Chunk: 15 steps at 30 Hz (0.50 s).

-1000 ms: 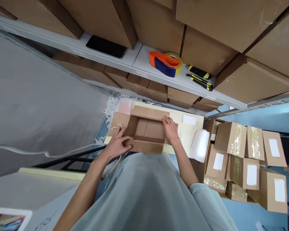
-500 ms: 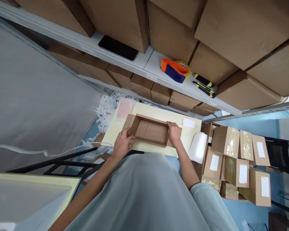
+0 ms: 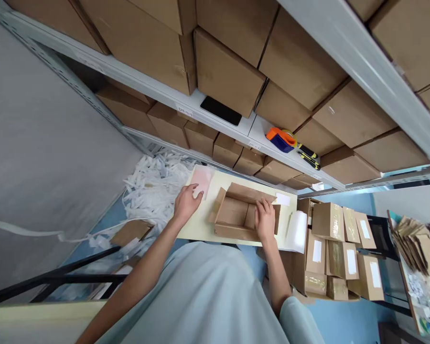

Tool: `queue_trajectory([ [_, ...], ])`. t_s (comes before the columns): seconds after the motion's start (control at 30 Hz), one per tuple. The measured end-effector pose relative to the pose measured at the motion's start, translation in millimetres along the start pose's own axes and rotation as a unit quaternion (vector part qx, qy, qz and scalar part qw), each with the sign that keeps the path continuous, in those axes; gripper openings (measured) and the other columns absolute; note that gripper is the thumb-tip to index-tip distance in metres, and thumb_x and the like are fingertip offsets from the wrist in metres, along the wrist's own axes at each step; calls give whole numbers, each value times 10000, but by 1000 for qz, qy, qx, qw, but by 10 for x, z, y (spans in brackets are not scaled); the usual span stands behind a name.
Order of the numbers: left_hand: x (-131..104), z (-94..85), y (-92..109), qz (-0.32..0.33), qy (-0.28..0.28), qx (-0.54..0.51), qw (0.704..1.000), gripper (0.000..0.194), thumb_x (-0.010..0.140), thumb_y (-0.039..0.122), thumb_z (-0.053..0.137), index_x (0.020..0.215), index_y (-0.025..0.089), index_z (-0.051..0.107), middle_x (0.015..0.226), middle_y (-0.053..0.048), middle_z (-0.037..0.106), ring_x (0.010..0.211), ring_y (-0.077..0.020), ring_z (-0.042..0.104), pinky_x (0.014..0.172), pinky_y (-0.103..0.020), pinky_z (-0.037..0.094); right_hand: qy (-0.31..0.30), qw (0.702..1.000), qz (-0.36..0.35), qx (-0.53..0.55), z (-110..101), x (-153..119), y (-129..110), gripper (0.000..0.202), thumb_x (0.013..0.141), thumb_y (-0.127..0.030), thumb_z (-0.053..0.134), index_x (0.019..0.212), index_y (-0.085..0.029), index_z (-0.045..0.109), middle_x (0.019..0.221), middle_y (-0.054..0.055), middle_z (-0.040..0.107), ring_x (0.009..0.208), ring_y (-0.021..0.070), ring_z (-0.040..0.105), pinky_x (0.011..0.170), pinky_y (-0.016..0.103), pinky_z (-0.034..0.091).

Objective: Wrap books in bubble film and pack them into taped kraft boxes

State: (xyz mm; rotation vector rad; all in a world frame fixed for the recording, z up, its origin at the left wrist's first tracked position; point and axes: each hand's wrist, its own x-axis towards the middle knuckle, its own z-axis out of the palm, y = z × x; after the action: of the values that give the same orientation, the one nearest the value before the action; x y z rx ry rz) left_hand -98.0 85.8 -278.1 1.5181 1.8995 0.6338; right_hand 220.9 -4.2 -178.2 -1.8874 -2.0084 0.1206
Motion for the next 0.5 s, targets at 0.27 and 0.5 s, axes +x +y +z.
queue_trajectory([
  [0.27, 810, 433, -85, -94, -104, 117, 983, 508, 989, 353, 631, 1396, 50, 654, 1489, -324, 578, 1421, -423, 561, 1102, -463, 514, 51, 996, 70, -12, -310, -739, -650, 367, 1169, -337, 493, 1294, -223, 819, 1442, 146, 765, 1427, 338, 647, 1163, 584, 575],
  [0.5, 929, 637, -195, -31, -116, 175, 977, 626, 920, 314, 666, 1435, -29, 571, 1510, -378, 531, 1417, -451, 507, 1054, -478, 496, 78, 985, 151, -34, -404, -1279, -817, 376, 1181, -396, 494, 1240, -230, 826, 1348, 136, 808, 1315, 327, 726, 1121, 564, 601],
])
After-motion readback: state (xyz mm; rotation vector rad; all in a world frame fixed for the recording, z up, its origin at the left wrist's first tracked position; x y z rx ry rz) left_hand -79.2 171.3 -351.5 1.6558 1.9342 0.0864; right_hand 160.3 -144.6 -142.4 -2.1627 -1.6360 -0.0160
